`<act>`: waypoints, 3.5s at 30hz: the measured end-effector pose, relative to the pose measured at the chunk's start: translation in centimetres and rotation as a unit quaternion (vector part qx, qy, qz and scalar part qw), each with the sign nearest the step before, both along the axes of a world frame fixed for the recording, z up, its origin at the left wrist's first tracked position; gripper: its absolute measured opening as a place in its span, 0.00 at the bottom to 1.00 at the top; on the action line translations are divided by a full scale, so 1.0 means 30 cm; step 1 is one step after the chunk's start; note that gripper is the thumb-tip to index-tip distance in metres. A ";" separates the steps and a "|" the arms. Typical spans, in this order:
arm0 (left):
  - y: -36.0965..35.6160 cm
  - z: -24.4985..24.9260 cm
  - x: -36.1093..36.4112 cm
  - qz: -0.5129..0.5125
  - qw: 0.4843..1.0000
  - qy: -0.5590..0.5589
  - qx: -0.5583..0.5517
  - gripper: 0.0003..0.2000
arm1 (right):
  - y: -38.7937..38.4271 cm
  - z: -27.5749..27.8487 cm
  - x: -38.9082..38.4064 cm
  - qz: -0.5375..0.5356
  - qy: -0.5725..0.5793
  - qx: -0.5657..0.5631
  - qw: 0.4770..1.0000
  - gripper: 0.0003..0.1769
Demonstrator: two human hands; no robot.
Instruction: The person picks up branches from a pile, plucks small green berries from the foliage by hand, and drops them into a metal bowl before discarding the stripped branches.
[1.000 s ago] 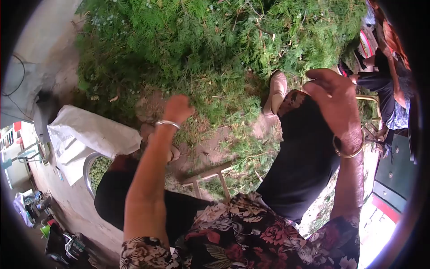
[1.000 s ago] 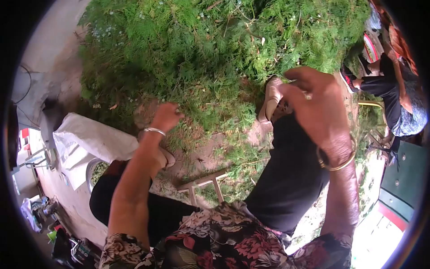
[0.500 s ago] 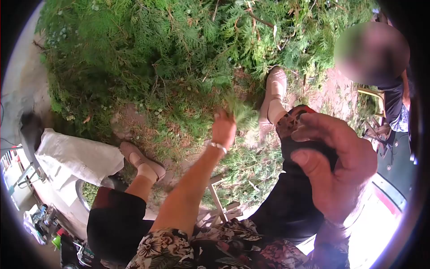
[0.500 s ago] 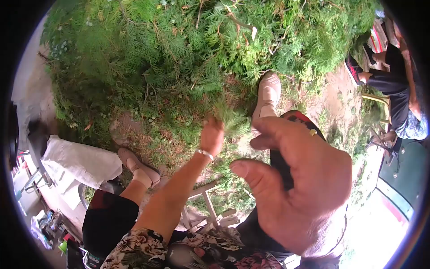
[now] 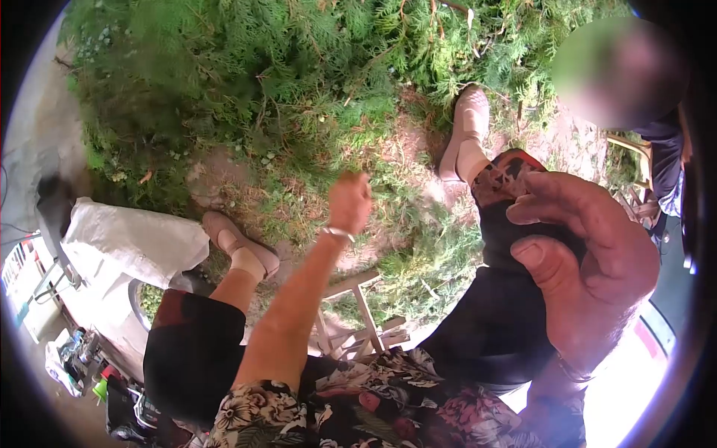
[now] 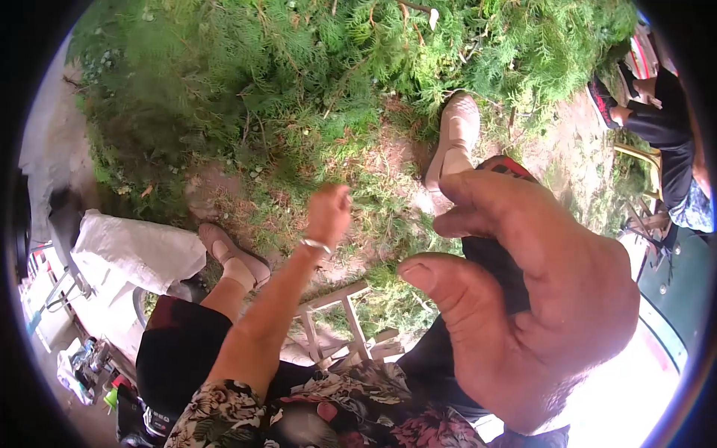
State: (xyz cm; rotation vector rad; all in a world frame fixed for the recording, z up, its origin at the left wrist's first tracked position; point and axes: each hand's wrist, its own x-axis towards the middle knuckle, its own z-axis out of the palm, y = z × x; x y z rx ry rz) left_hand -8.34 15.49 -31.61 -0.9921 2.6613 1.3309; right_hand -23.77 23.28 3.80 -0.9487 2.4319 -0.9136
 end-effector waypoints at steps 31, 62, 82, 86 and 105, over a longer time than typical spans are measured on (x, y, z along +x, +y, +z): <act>0.125 -0.049 0.123 0.042 0.986 0.023 0.159 0.08 | -0.035 -0.013 0.042 0.033 0.040 -0.002 0.999 0.27; -0.186 0.938 -0.142 0.062 0.838 0.209 0.501 0.04 | -0.095 -0.048 -0.003 0.211 -0.037 0.061 0.975 0.15; -0.289 1.000 -0.058 0.073 0.874 0.272 0.395 0.05 | -0.148 -0.105 0.064 0.215 0.069 -0.094 0.970 0.10; -0.320 0.987 -0.035 0.098 0.829 0.306 0.458 0.04 | -0.173 -0.077 0.082 0.222 -0.025 -0.114 0.968 0.12; -0.368 0.120 -0.050 0.330 0.869 0.104 0.354 0.03 | -0.095 -0.069 0.171 0.479 0.064 0.219 0.848 0.22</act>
